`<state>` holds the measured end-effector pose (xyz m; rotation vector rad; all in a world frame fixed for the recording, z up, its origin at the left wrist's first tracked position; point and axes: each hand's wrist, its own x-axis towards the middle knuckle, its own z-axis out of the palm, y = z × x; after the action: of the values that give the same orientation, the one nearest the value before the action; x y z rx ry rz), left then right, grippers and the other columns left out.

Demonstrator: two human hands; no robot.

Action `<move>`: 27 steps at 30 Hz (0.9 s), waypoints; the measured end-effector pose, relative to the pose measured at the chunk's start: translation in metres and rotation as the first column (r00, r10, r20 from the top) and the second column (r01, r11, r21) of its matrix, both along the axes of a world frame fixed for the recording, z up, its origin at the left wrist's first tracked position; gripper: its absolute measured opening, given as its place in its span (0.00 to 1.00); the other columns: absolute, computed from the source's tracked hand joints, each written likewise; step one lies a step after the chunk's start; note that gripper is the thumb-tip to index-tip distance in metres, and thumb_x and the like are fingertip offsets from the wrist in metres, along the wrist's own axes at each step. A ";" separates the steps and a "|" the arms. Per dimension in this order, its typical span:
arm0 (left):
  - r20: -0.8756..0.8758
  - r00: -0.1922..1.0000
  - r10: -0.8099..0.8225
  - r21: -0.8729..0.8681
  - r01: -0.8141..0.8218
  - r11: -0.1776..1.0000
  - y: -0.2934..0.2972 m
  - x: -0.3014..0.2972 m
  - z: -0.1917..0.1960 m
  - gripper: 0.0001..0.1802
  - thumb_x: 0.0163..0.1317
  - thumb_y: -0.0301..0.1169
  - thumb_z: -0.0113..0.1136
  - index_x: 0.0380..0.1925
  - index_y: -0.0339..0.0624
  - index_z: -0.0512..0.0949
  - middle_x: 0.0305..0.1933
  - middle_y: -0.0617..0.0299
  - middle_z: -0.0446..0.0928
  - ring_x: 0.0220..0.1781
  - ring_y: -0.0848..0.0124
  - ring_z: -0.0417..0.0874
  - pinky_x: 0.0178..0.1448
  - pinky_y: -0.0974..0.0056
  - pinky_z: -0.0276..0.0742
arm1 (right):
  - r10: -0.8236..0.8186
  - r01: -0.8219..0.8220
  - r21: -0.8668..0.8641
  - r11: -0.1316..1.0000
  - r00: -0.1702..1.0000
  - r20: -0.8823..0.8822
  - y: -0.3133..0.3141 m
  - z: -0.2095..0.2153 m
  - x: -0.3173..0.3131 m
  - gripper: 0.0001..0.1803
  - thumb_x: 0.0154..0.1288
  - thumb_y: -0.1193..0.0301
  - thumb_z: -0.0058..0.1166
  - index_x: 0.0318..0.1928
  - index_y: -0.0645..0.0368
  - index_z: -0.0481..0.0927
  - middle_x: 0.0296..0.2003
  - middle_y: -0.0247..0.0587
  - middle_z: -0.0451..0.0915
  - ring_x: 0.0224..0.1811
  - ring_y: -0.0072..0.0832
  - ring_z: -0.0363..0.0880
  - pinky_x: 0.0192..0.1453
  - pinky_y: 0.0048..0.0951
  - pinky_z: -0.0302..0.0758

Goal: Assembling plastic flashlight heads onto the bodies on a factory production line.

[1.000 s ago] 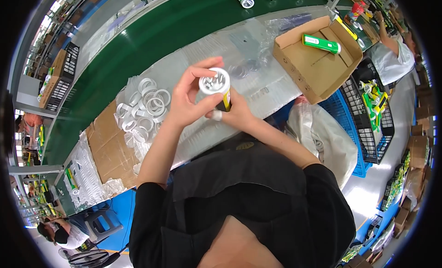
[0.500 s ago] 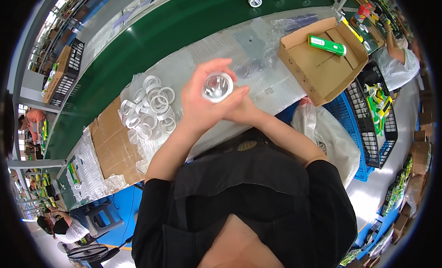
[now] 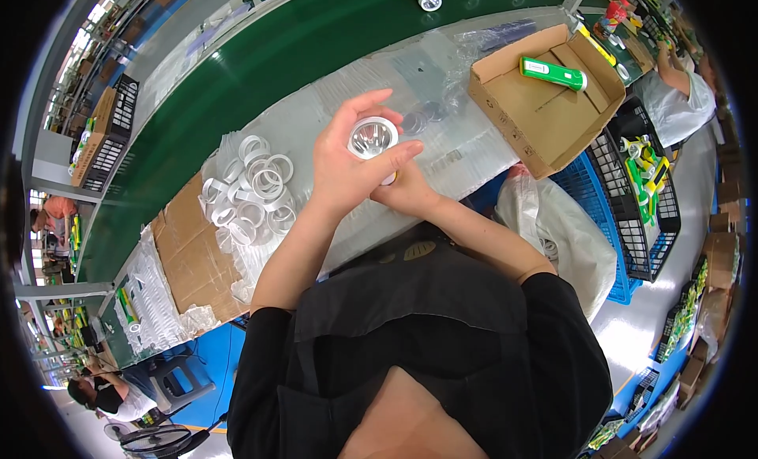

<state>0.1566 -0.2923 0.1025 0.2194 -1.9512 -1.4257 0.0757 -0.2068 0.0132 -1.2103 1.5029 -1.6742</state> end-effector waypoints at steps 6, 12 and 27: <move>0.030 0.998 0.056 0.264 -0.062 0.962 -0.010 0.007 -0.001 0.26 0.58 0.29 0.69 0.55 0.37 0.72 0.41 0.57 0.81 0.43 0.71 0.82 0.49 0.66 0.79 | 0.166 -0.177 0.287 0.942 0.984 0.064 0.025 0.026 -0.014 0.29 0.55 0.70 0.67 0.56 0.61 0.70 0.47 0.41 0.78 0.46 0.28 0.79 0.49 0.31 0.76; -0.181 0.972 0.149 0.746 0.037 0.665 -0.008 0.009 -0.042 0.29 0.74 0.51 0.42 0.58 0.35 0.67 0.47 0.51 0.78 0.48 0.64 0.81 0.56 0.57 0.78 | -0.025 -0.006 0.112 0.994 0.963 0.268 0.060 0.071 -0.035 0.26 0.62 0.74 0.61 0.60 0.61 0.68 0.43 0.44 0.78 0.36 0.28 0.79 0.37 0.25 0.76; 0.051 0.975 0.216 0.506 -0.212 0.836 0.010 0.057 -0.080 0.20 0.76 0.39 0.41 0.50 0.33 0.74 0.54 0.53 0.77 0.57 0.66 0.76 0.58 0.62 0.70 | -0.114 0.117 -0.536 0.836 0.993 0.039 0.020 0.126 -0.003 0.14 0.59 0.80 0.58 0.40 0.59 0.65 0.29 0.38 0.73 0.28 0.27 0.76 0.33 0.30 0.75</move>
<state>0.2138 -0.2825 0.0226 0.6527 -1.4463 -1.7568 0.0730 -0.1868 0.1396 -1.4073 1.1447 -2.2800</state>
